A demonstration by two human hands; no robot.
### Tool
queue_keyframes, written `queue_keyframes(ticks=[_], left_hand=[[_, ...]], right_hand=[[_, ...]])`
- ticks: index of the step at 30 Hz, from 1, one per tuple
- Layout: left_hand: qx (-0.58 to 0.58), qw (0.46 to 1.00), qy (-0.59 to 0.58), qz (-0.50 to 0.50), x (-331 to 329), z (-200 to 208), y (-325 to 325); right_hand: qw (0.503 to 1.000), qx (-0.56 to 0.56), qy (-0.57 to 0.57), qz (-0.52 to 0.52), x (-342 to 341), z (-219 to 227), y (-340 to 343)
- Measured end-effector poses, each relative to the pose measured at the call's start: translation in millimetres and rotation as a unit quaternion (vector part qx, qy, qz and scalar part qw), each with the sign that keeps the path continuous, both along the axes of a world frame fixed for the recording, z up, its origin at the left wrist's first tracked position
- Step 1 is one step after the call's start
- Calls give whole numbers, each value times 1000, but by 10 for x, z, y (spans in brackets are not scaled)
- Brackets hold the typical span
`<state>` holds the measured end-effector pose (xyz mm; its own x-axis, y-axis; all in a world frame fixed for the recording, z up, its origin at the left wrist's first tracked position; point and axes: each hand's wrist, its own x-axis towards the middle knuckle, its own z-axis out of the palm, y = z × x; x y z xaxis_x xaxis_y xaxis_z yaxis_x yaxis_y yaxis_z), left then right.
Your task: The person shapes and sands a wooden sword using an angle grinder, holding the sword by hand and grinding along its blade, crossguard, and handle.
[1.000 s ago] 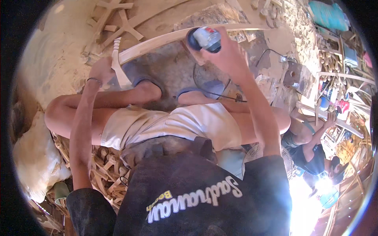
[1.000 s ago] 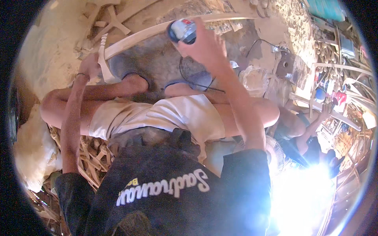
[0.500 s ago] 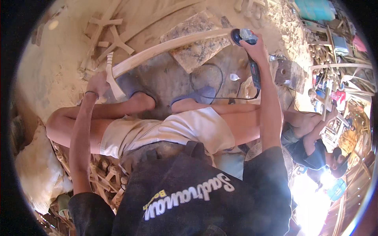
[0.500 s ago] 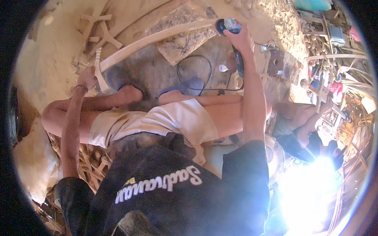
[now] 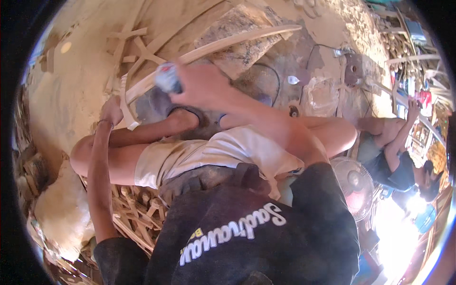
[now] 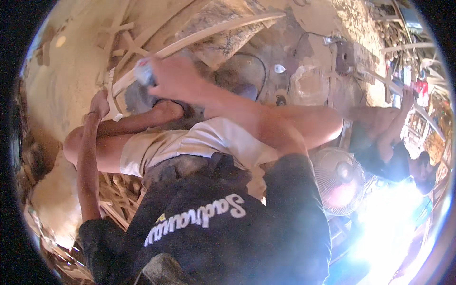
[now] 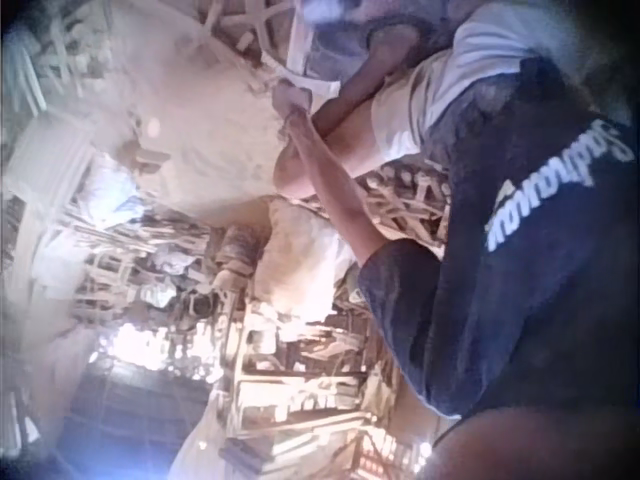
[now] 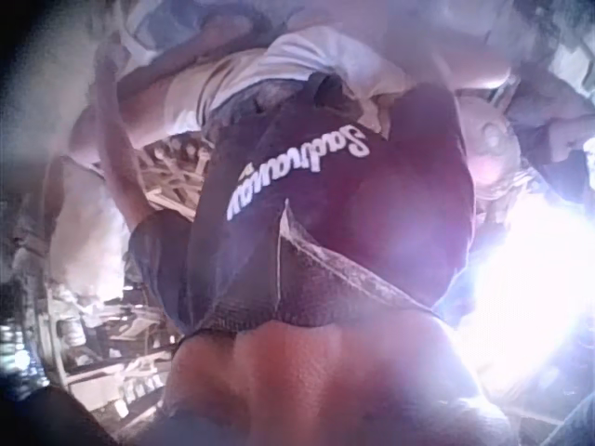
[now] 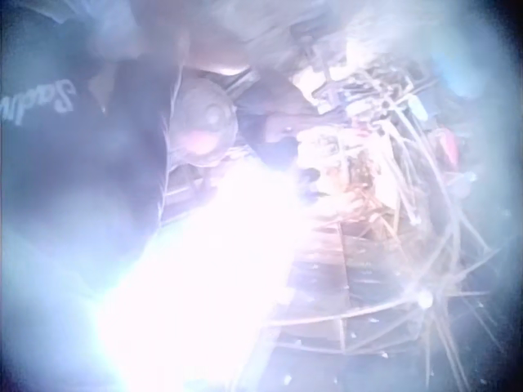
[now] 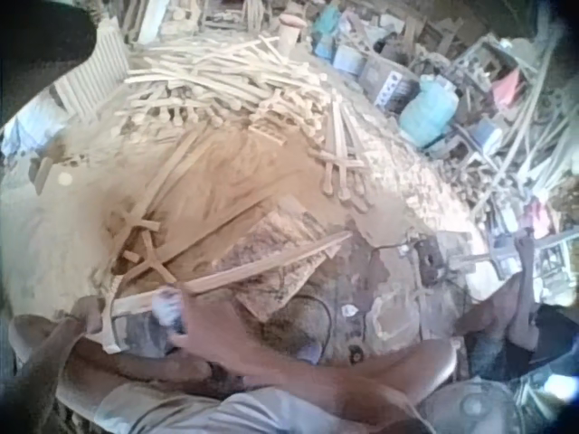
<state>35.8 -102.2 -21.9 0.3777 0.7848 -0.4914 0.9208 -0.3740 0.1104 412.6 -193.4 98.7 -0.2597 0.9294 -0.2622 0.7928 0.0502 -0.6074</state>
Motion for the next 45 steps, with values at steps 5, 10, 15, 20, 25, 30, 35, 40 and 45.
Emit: queue_keyframes(ticks=[5, 10, 15, 20, 25, 30, 35, 40, 45], left_hand=[[8, 1000, 17, 16, -535, -408, 51], [-16, 999, -2, 45, -544, -425, -22], [-39, 997, 2, 59, -446, -478, -3], [-40, 996, -56, 63, -449, -538, 56], [-32, 998, -40, 36, -582, -516, 79], [33, 999, -5, -4, -623, -529, 297], [-8, 999, -14, 38, -857, -398, 353], [-8, 1000, -6, -10, -1716, -267, 401], [-35, 999, -5, 2, -1466, -502, 319]], right_hand=[[998, 41, 23, 38, -291, -125, 19], [994, -61, -59, -63, 647, 90, 3], [970, -33, -138, -200, 1808, -153, -40], [938, 12, -241, -247, 2742, -282, -69], [940, -30, -75, -333, 3163, -323, 63], [932, 92, -149, -316, 3717, -586, 50], [924, 68, -171, -335, 3375, -501, -81], [974, -15, -90, -207, 2126, -40, -98], [973, -85, -118, -177, 1937, -88, -139]])
